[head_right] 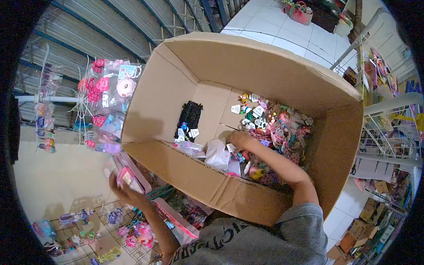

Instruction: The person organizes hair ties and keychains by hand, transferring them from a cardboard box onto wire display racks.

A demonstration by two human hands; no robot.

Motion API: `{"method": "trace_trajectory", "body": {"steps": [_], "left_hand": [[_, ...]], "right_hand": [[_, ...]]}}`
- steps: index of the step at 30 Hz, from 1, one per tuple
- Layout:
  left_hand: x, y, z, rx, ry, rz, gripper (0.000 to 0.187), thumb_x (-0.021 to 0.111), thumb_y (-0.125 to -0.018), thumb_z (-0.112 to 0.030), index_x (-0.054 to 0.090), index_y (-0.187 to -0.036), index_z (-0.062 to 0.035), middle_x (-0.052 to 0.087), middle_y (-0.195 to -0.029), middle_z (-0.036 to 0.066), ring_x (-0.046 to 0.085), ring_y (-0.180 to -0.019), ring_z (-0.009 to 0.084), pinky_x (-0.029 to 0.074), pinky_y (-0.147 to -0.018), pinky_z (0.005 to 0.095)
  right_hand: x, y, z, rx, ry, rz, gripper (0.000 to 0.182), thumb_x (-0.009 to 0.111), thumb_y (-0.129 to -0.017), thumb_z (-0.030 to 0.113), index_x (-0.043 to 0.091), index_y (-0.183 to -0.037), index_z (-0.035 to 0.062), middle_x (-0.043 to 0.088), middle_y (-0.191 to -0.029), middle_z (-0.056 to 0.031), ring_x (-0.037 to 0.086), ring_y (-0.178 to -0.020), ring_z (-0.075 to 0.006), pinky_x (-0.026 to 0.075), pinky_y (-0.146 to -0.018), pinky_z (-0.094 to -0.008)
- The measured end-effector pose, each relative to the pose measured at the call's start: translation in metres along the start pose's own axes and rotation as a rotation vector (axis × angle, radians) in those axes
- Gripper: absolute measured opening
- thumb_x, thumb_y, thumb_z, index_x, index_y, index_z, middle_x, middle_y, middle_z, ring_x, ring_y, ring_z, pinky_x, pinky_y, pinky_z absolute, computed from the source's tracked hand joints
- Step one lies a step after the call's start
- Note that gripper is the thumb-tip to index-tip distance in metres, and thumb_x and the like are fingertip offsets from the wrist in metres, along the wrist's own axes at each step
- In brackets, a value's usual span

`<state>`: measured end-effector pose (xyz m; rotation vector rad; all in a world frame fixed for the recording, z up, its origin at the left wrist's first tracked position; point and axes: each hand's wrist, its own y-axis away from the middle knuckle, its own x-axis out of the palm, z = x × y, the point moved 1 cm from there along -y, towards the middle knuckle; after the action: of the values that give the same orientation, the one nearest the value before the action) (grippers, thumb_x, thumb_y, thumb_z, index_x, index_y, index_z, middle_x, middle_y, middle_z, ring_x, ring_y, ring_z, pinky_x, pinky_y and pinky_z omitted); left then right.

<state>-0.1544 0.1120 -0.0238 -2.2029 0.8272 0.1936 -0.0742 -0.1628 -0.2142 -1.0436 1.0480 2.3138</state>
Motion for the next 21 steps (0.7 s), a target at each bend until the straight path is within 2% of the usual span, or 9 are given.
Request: {"method": "trace_trajectory", "body": {"steps": [1,3,5,6,8,12,14,18,21], "left_hand": [[0.015,-0.006,-0.018,-0.031,0.137,0.252,0.027,0.049,-0.07,-0.009,0.044,-0.095,0.0015,0.049,-0.092,0.01,0.044,-0.089,0.0235,0.027,-0.084,0.0337],[0.048,-0.014,-0.051,0.163,0.025,0.662,0.02,0.049,-0.071,-0.01,0.048,-0.089,-0.0032,0.05,-0.091,0.009,0.046,-0.087,0.021,0.031,-0.078,0.0324],[0.082,-0.006,-0.067,0.268,0.071,0.89,0.019,0.051,-0.07,-0.013,0.05,-0.087,-0.0056,0.051,-0.087,0.009,0.048,-0.082,0.0219,0.032,-0.073,0.0322],[0.092,-0.001,-0.07,0.275,0.073,0.891,0.019,0.051,-0.07,-0.013,0.05,-0.087,-0.0056,0.051,-0.087,0.009,0.048,-0.082,0.0219,0.032,-0.073,0.0322],[0.109,0.01,-0.07,0.249,0.092,1.096,0.021,0.052,-0.071,-0.013,0.05,-0.087,0.0002,0.051,-0.086,0.013,0.05,-0.078,0.0231,0.037,-0.071,0.0292],[0.111,0.012,-0.058,0.283,0.043,1.165,0.021,0.052,-0.071,-0.013,0.05,-0.087,0.0001,0.05,-0.084,0.014,0.051,-0.073,0.0233,0.039,-0.067,0.0293],[0.11,0.01,-0.052,0.14,0.05,1.243,0.025,0.051,-0.072,-0.018,0.047,-0.09,-0.0021,0.05,-0.084,0.013,0.051,-0.075,0.0261,0.04,-0.062,0.0342],[0.11,0.013,-0.05,0.133,0.062,1.256,0.026,0.051,-0.072,-0.02,0.047,-0.091,-0.0019,0.049,-0.085,0.014,0.051,-0.073,0.0265,0.041,-0.062,0.0344],[0.109,0.013,-0.05,0.1,0.062,1.303,0.028,0.051,-0.073,-0.02,0.045,-0.093,-0.0014,0.047,-0.089,0.015,0.05,-0.076,0.0279,0.04,-0.066,0.0342]], "right_hand": [[0.001,0.0,-0.001,0.038,0.029,0.022,0.045,0.064,-0.052,0.033,0.057,-0.086,0.0059,0.054,-0.079,-0.0156,0.052,-0.081,-0.026,0.042,-0.069,-0.0342],[0.004,0.001,-0.003,0.042,0.015,-0.032,0.043,0.064,-0.052,0.033,0.057,-0.085,0.0059,0.055,-0.079,-0.0157,0.052,-0.078,-0.027,0.042,-0.069,-0.0347],[-0.002,0.005,-0.003,0.051,-0.001,-0.093,0.041,0.064,-0.053,0.032,0.057,-0.084,0.0059,0.055,-0.079,-0.0158,0.053,-0.075,-0.0281,0.042,-0.069,-0.0352],[-0.013,0.011,-0.003,-0.002,-0.096,-0.041,0.043,0.063,-0.054,0.031,0.055,-0.087,0.0052,0.055,-0.08,-0.0158,0.053,-0.076,-0.0288,0.042,-0.069,-0.0358],[-0.024,0.013,-0.011,-0.051,-0.188,0.003,0.045,0.063,-0.055,0.03,0.054,-0.09,0.0046,0.055,-0.08,-0.0159,0.053,-0.076,-0.0295,0.042,-0.068,-0.0364],[-0.041,0.023,-0.038,0.047,-0.511,-0.115,0.043,0.064,-0.056,0.022,0.05,-0.09,0.0005,0.055,-0.076,-0.0167,0.054,-0.071,-0.0282,0.042,-0.063,-0.0329],[-0.059,0.029,-0.044,-0.037,-0.399,-0.286,0.054,0.064,-0.059,0.033,0.047,-0.099,-0.0006,0.055,-0.075,-0.0174,0.054,-0.068,-0.0254,0.041,-0.058,-0.0308],[-0.109,0.06,-0.023,-0.031,-0.449,-0.453,0.052,0.064,-0.06,0.032,0.048,-0.097,-0.0009,0.053,-0.064,-0.0157,0.053,-0.058,-0.0219,0.04,-0.052,-0.0304],[-0.142,0.083,-0.003,-0.055,-0.459,-0.577,0.04,0.064,-0.062,0.026,0.05,-0.088,-0.0009,0.052,-0.058,-0.0108,0.049,-0.05,-0.0167,0.039,-0.047,-0.0273]]}}
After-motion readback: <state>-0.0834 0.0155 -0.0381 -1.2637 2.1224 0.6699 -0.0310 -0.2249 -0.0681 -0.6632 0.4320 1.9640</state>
